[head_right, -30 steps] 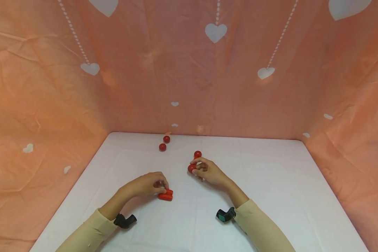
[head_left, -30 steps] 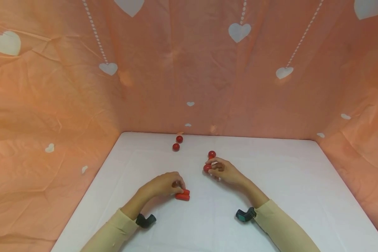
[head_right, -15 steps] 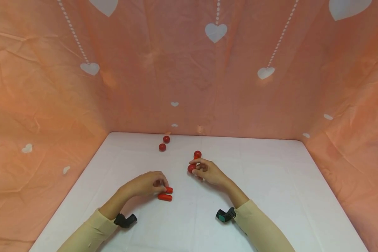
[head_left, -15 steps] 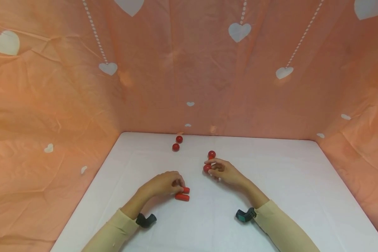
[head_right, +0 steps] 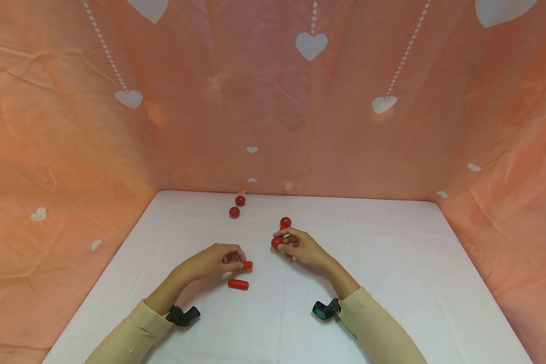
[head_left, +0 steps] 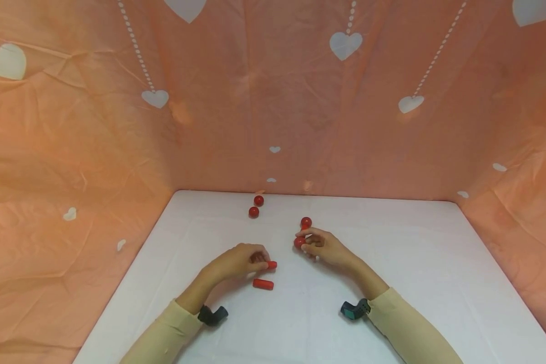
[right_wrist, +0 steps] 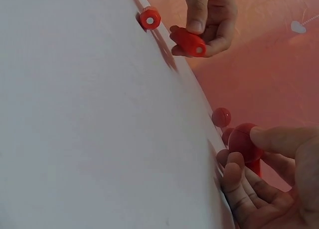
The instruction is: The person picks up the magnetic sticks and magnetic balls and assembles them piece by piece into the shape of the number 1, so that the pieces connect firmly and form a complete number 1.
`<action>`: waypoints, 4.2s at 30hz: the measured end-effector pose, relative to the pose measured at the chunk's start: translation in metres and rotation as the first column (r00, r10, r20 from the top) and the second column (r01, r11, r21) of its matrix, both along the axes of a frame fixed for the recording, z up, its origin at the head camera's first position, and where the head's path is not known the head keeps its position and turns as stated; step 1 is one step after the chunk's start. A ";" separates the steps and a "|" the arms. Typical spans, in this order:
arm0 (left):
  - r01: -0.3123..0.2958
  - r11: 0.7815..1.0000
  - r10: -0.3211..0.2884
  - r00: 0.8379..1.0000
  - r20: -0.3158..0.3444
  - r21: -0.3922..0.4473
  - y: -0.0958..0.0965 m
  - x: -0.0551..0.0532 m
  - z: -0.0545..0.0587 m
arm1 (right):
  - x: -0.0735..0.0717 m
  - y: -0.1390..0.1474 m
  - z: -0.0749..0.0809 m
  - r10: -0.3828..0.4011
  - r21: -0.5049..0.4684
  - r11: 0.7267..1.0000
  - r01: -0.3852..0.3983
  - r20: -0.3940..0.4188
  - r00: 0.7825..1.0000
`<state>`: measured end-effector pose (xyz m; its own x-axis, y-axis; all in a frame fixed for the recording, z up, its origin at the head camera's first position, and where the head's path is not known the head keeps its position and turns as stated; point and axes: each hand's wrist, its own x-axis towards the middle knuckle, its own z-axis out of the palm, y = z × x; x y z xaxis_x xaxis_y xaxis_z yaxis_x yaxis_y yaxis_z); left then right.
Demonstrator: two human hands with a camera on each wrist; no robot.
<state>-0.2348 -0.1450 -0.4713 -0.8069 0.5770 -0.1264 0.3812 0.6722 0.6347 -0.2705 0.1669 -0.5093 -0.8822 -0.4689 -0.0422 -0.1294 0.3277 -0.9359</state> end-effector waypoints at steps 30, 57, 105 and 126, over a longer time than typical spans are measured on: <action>-0.085 0.992 0.078 0.993 0.084 0.090 0.022 -0.011 -0.007 | -0.001 0.003 0.000 0.031 -0.055 0.998 -0.031 0.005 0.999; -0.064 0.992 0.050 0.991 0.124 0.111 0.047 -0.022 -0.013 | -0.001 0.000 0.002 0.020 -0.067 0.998 -0.020 0.002 1.000; -0.085 0.987 0.063 0.985 0.161 0.137 0.068 -0.027 -0.018 | 0.000 0.001 0.002 0.018 -0.102 0.995 -0.016 0.012 1.000; -0.121 0.985 0.100 0.981 0.168 0.125 0.071 -0.024 -0.017 | -0.002 0.002 -0.002 0.027 -0.080 0.996 -0.030 -0.040 0.999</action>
<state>-0.2585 -0.0736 -0.4879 -0.8420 0.5059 -0.1872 0.1950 0.6090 0.7688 -0.2727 0.1686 -0.5113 -0.8687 -0.4944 0.0308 -0.1746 0.2474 -0.9531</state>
